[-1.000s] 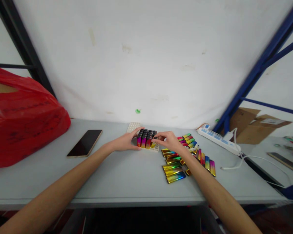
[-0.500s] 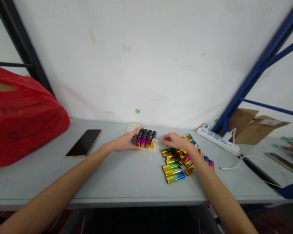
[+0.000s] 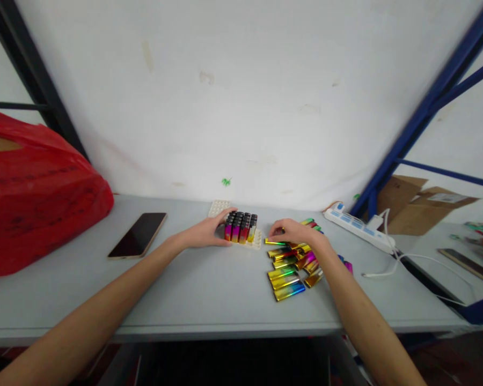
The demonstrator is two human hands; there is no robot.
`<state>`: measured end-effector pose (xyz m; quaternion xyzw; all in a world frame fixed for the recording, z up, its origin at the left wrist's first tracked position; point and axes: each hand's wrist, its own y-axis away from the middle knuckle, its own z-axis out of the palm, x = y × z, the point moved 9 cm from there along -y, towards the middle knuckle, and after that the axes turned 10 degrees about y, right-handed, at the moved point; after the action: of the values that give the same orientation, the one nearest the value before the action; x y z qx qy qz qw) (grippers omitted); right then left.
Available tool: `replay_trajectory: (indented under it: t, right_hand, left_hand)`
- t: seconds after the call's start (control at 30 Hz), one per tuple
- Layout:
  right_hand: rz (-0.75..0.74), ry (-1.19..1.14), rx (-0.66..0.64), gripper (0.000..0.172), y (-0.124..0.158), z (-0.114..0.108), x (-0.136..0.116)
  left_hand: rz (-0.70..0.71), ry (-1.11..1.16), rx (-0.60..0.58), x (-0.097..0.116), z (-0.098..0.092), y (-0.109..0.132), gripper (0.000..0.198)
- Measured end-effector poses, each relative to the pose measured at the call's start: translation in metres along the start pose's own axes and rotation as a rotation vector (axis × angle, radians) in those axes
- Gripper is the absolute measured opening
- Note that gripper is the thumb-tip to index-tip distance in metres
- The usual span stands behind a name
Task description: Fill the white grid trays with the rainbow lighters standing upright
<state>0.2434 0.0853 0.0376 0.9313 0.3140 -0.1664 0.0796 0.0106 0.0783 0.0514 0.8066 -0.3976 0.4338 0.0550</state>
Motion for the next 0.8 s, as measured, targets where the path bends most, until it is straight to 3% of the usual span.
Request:
replay_trajectory:
  t: [0.2,0.37,0.47,0.67,0.8]
  right_hand:
    - [0.038,0.175,0.141,0.03,-0.004,-0.01,-0.001]
    - [0.056,0.202,0.096,0.026,-0.005,-0.006,-0.001]
    - [0.052,0.272,0.14,0.024,-0.008,-0.007,0.0]
    - [0.01,0.271,0.407,0.012,-0.006,-0.03,-0.002]
    - [0.036,0.103,0.621,0.021,0.005,-0.049,0.003]
  left_hand:
    - [-0.008,0.002,-0.01,0.0,0.0,0.0,0.107]
    - [-0.014,0.008,-0.007,0.002,0.001,-0.001,0.108]
    - [-0.007,0.01,0.0,0.003,0.0,0.0,0.108]
    - [-0.004,0.019,-0.015,0.002,0.001,0.0,0.108]
    - [-0.003,0.018,-0.013,0.004,0.001,-0.001,0.108]
